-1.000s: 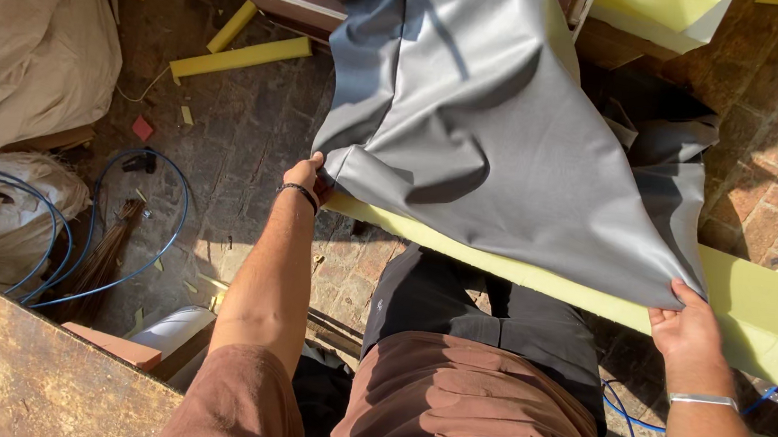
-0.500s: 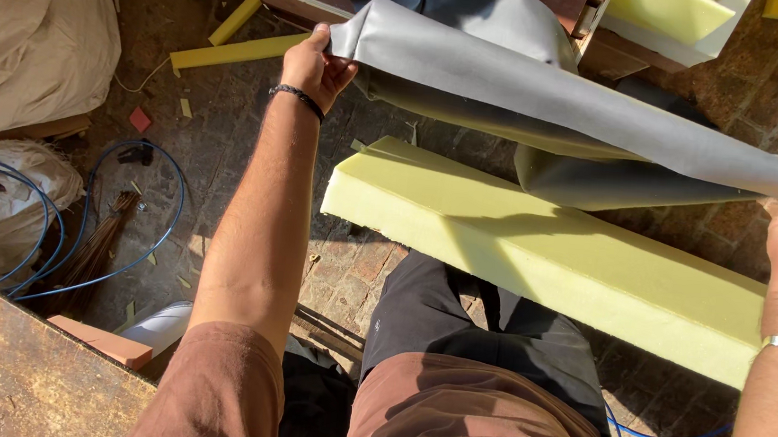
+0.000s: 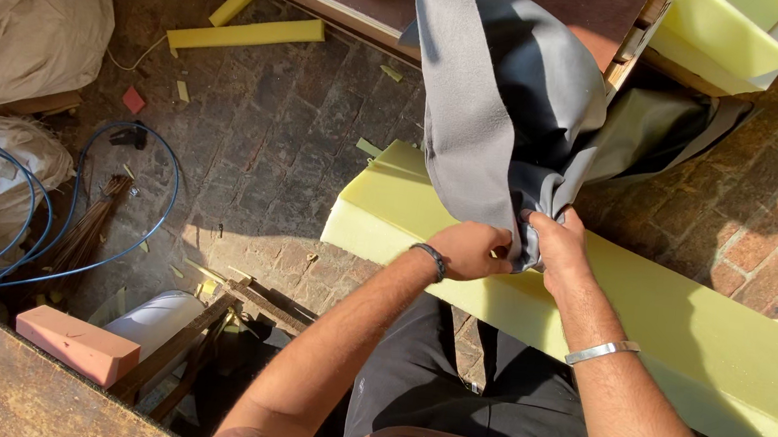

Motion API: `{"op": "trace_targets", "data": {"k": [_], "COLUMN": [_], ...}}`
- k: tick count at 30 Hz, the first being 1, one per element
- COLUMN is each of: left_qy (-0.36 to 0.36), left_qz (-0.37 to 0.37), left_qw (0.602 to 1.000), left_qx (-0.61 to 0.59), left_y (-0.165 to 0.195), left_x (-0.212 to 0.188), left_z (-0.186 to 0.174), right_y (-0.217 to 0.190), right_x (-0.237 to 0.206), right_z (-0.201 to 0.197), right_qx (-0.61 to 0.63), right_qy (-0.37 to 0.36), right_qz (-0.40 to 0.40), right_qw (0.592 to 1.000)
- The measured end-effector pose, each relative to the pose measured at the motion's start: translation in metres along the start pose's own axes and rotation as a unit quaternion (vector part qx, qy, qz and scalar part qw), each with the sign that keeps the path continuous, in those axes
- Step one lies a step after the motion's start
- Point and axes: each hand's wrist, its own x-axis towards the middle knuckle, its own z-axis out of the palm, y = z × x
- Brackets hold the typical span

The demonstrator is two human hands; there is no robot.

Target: The person picks up a piece of gray fabric from a pile on the floor, walks to a workbench, and drapes the fabric over a long rectangular foam piece. They smooth and adjust the fabric along the foam's length, ensuring it lies flat and covers the surface.

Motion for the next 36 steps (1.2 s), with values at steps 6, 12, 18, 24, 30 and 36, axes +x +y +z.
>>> {"op": "trace_targets", "data": {"k": [6, 12, 18, 24, 30, 36], "left_qy": [0.258, 0.092, 0.157, 0.355, 0.273, 0.171], "left_qz": [-0.195, -0.443, -0.464, -0.448, -0.263, -0.148], "left_qw": [0.946, 0.881, 0.84, 0.81, 0.875, 0.868], "left_qx": [0.011, -0.14, -0.235, 0.134, -0.301, -0.443], "left_y": [-0.168, -0.267, -0.292, -0.276, -0.137, 0.034], "left_x": [-0.003, 0.036, 0.036, -0.049, -0.077, -0.031], "left_z": [-0.15, -0.14, -0.124, -0.175, -0.1, 0.026], "right_y": [0.005, 0.02, 0.021, 0.006, 0.004, -0.025], "right_x": [0.051, 0.081, 0.071, 0.043, -0.003, -0.067], "right_z": [0.037, 0.066, 0.057, 0.035, 0.025, 0.013], "right_qx": [-0.099, -0.084, -0.074, -0.018, 0.048, 0.182], "right_qy": [-0.042, -0.023, -0.009, -0.001, 0.058, 0.068], "right_qz": [-0.069, -0.013, 0.055, 0.043, -0.072, -0.076], "right_qw": [0.992, 0.996, 0.996, 0.999, 0.995, 0.978]}}
